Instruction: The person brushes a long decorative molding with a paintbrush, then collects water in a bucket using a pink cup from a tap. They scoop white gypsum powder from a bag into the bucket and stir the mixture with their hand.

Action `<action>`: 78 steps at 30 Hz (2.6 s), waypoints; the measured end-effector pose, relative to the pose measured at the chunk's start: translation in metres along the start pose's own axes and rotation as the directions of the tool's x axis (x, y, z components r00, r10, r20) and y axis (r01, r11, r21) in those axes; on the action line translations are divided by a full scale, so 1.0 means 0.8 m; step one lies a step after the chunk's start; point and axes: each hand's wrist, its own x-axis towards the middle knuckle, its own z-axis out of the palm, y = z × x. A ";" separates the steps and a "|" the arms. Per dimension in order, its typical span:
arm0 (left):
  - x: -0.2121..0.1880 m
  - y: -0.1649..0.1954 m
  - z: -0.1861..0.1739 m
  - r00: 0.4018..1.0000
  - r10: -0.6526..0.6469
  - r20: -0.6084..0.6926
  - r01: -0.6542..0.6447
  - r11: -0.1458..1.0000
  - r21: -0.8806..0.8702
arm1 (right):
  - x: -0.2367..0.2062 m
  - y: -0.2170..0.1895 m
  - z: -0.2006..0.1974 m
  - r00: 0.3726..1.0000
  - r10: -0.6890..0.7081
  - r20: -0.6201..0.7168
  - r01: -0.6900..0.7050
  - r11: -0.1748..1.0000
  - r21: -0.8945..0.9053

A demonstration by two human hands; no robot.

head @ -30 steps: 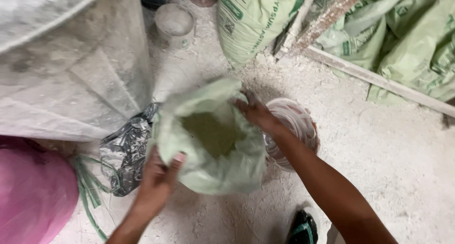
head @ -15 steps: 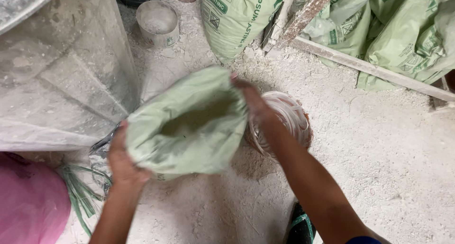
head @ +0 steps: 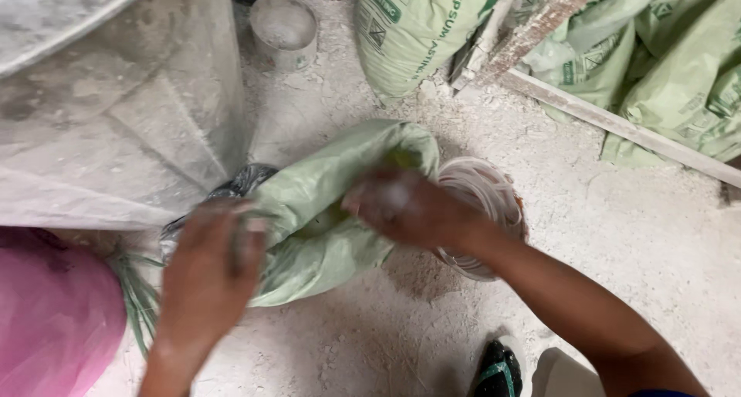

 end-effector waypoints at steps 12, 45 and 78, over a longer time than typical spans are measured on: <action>0.045 0.055 0.049 0.893 -0.312 0.325 0.221 0.932 0.288 | 0.101 0.051 0.101 0.663 0.628 0.408 -0.485 0.775 -0.405; 0.026 0.060 0.003 0.949 -0.196 0.246 0.246 0.950 -0.194 | 0.078 0.007 0.096 0.594 0.560 0.577 -0.507 0.818 -0.272; 0.039 0.079 0.052 0.993 -0.117 0.002 0.105 0.885 -0.454 | 0.047 -0.009 0.174 0.688 0.516 0.510 -0.490 0.849 -0.198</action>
